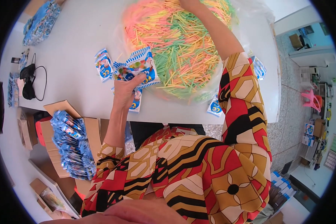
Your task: Packaging colorful plastic straws into small plastic bags at a workstation.
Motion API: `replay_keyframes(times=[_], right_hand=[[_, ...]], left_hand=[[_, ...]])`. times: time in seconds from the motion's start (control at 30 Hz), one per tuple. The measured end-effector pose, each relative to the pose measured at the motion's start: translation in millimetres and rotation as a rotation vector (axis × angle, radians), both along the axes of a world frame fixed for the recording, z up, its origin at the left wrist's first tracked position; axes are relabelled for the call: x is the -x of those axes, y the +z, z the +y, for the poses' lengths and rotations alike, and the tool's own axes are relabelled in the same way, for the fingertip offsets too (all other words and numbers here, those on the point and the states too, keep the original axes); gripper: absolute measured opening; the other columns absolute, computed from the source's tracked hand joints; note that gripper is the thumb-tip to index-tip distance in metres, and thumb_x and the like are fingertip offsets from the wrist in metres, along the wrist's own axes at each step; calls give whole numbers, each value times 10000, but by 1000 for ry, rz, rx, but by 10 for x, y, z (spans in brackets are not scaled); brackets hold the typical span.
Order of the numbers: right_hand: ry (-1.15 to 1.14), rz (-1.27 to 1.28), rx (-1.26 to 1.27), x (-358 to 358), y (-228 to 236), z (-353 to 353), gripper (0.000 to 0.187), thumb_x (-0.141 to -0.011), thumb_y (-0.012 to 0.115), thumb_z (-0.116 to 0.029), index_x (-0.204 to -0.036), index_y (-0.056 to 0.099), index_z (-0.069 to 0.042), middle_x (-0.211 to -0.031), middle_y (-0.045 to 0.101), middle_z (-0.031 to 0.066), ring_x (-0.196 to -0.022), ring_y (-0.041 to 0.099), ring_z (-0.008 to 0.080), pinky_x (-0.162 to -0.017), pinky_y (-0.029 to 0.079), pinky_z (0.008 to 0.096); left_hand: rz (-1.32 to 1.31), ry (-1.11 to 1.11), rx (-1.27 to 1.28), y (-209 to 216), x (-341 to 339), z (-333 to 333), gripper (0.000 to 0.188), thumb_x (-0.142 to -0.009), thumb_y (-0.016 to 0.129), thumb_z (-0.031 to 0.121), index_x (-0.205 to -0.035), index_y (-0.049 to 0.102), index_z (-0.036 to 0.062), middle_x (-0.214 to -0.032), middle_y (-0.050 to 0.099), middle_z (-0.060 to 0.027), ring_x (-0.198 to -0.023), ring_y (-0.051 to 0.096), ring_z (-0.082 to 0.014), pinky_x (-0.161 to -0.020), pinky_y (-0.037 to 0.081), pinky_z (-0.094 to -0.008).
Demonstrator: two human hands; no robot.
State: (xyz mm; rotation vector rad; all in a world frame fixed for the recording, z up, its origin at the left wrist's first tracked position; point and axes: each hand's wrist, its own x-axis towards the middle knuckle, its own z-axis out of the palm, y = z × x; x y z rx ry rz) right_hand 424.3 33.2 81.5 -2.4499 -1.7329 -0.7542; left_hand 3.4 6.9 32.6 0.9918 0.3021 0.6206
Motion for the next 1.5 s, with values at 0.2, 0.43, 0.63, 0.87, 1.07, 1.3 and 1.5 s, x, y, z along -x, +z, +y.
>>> replay_keyframes(times=[0.2,0.43,0.63,0.87,1.07,1.3,1.5], right_hand=[[89,0,-99,-85,-128,-104,133,-790,520,-35,-889,592,18,-881,613,238,-854,596,395,-744,480,465],[88,469,-301,719,225,-430,210,-816,598,-197,-791,608,11,-712,610,158,-702,605,265,-653,490,378],[287,1182,-135,979,-506,-906,128,-848,622,-163,-832,615,-37,-863,657,7,-717,577,99,-655,494,277],[345,1314,-242,1499,-224,-1139,139,-858,635,-175,-916,635,-48,-957,657,12,-820,598,95,-742,478,247],[511,1396,-244,2242,430,-1086,81,-825,659,-34,-767,605,-17,-798,613,28,-675,538,88,-604,448,241],[442,1347,-102,2327,443,-1054,111,-822,656,-26,-748,573,-15,-799,606,22,-729,536,80,-652,431,232],[547,1390,-50,2311,446,-1052,110,-830,643,-26,-758,561,-13,-822,612,23,-754,534,75,-662,435,239]], left_hand=[[-28,8,8,60,18,-32,341,-715,740,-47,-1028,607,-46,-961,669,-120,-830,659,-167,-760,557,-308],[62,83,-45,-74,72,54,350,-708,743,-48,-1027,599,-49,-952,663,-119,-839,649,-158,-755,547,-298],[102,35,-43,-41,18,84,296,-710,759,-6,-978,641,-47,-941,669,-101,-833,640,-139,-760,528,-274],[53,26,-69,-133,-61,78,287,-718,762,6,-975,643,-40,-930,680,-102,-806,651,-138,-742,534,-264],[88,11,-108,-335,-99,95,290,-724,764,21,-982,644,-32,-920,684,-92,-787,651,-121,-726,532,-243],[133,50,-214,-374,-170,79,226,-738,765,54,-925,656,-12,-823,667,-35,-706,602,-67,-648,495,-210],[144,51,-259,-313,-177,57,194,-745,763,75,-890,662,-6,-794,658,-18,-687,586,-60,-622,477,-207]])
